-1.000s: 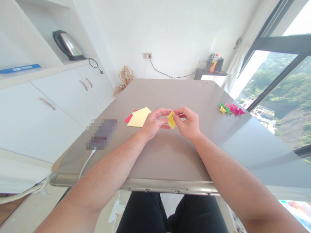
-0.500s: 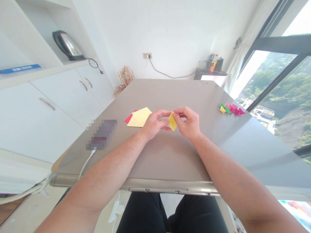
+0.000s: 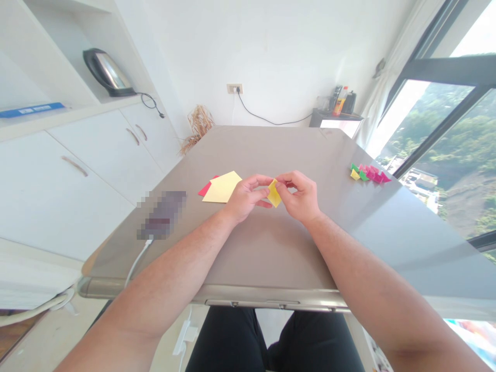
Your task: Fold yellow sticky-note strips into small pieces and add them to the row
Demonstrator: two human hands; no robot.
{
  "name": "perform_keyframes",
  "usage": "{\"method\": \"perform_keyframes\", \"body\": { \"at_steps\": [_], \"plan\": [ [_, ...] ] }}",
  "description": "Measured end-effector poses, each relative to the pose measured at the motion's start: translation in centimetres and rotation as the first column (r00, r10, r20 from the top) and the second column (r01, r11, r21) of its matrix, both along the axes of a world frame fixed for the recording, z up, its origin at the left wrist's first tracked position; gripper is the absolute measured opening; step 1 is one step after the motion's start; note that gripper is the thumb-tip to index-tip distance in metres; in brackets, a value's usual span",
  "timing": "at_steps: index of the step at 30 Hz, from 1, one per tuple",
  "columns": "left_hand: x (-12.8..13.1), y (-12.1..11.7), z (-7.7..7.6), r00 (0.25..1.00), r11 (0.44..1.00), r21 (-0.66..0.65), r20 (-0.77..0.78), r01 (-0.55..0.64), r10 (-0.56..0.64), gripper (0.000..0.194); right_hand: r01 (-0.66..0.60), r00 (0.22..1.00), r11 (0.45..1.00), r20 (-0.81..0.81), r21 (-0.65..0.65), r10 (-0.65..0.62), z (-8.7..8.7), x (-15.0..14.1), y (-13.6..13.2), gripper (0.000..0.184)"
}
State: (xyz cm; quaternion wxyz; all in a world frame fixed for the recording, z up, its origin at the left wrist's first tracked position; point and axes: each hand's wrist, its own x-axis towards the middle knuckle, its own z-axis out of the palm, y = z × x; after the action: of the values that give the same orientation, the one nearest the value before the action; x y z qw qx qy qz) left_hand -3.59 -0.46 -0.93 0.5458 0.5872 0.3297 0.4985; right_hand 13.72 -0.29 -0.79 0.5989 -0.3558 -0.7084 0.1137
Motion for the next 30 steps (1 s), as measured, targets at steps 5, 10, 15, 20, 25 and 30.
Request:
{"method": "perform_keyframes", "body": {
  "at_steps": [5, 10, 15, 20, 25, 30],
  "plan": [
    [-0.03, 0.09, -0.11, 1.000, 1.000, -0.012, 0.014, 0.008, -0.007, 0.028, -0.020, 1.000, 0.999, 0.002, 0.039, 0.020, -0.02, 0.01, 0.03, 0.009],
    [-0.01, 0.11, -0.13, 1.000, 1.000, -0.007, 0.007, -0.003, 0.003, 0.028, -0.019, 1.000, 1.000, 0.000, 0.015, 0.019, 0.08, -0.07, -0.11, 0.007],
    [0.06, 0.03, -0.08, 1.000, 1.000, 0.000, -0.003, -0.018, 0.018, 0.028, -0.032, 0.999, 0.999, 0.001, -0.012, 0.032, 0.26, -0.05, -0.25, 0.008],
    [0.11, -0.03, -0.04, 0.999, 0.999, -0.007, -0.010, -0.032, 0.032, 0.025, -0.084, 0.996, 0.995, -0.022, -0.059, 0.082, 0.22, 0.02, -0.04, 0.006],
    [0.09, -0.08, 0.14, 1.000, 0.999, -0.046, -0.008, -0.026, 0.026, 0.020, -0.135, 0.991, 0.986, -0.027, -0.095, 0.133, 0.05, 0.06, 0.15, 0.003],
    [0.06, 0.08, 0.24, 1.000, 0.992, -0.128, 0.012, -0.009, 0.011, 0.022, -0.151, 0.988, 0.984, 0.023, -0.099, 0.154, 0.01, 0.06, 0.13, 0.001]
  ]
}}
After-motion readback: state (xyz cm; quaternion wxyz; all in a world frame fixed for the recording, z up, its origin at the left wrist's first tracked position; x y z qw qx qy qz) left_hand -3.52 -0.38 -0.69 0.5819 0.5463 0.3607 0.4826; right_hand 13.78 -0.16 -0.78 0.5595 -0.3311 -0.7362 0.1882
